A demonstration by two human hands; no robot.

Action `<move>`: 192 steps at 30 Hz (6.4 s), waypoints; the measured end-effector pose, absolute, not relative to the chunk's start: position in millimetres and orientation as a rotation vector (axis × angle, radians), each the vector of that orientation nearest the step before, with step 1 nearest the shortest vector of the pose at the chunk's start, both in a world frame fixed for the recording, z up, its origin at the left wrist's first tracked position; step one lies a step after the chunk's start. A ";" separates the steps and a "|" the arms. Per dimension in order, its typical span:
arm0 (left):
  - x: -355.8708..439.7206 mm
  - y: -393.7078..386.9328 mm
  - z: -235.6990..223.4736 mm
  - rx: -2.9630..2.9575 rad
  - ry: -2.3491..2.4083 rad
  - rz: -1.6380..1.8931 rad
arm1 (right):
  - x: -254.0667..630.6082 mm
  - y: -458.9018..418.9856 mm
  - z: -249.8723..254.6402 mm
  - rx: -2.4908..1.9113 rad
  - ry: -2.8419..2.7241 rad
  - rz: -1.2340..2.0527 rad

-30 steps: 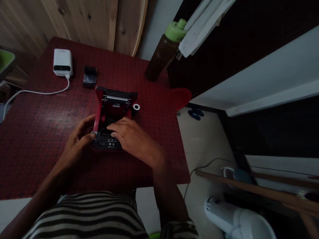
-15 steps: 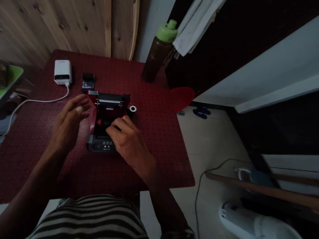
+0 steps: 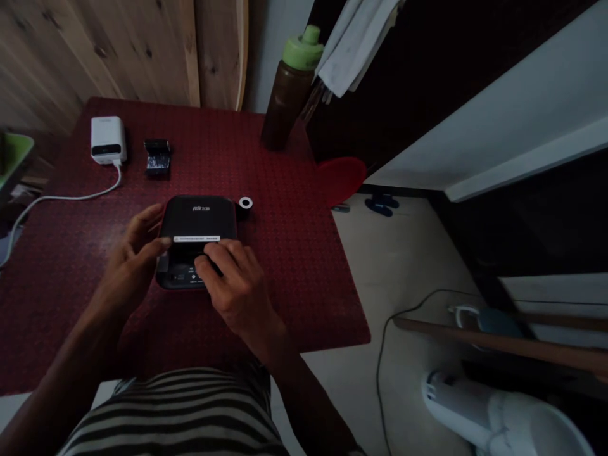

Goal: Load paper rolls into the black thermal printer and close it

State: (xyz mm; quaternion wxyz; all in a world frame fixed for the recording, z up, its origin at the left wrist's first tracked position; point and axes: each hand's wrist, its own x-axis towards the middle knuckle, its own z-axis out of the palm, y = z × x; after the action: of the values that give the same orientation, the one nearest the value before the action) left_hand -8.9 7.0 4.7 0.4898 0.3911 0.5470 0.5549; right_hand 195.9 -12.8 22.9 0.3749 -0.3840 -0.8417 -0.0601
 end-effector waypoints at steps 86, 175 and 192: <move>-8.6 -34.9 -21.8 1.123 1.266 1.341 | 161.9 56.2 49.7 -1.274 -2.737 0.266; -9.3 -35.6 -25.4 1.144 1.296 1.278 | 202.3 44.8 64.8 -1.151 -2.395 0.702; -8.0 -37.6 -21.2 1.073 1.294 1.243 | 174.5 82.2 34.7 -1.311 -2.694 0.614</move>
State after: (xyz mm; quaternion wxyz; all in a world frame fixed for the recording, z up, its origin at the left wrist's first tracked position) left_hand -8.0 -37.6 -21.2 0.5016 0.4439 0.5355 0.5144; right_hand 174.5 82.2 34.7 0.0415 -0.4282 -0.8802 0.2005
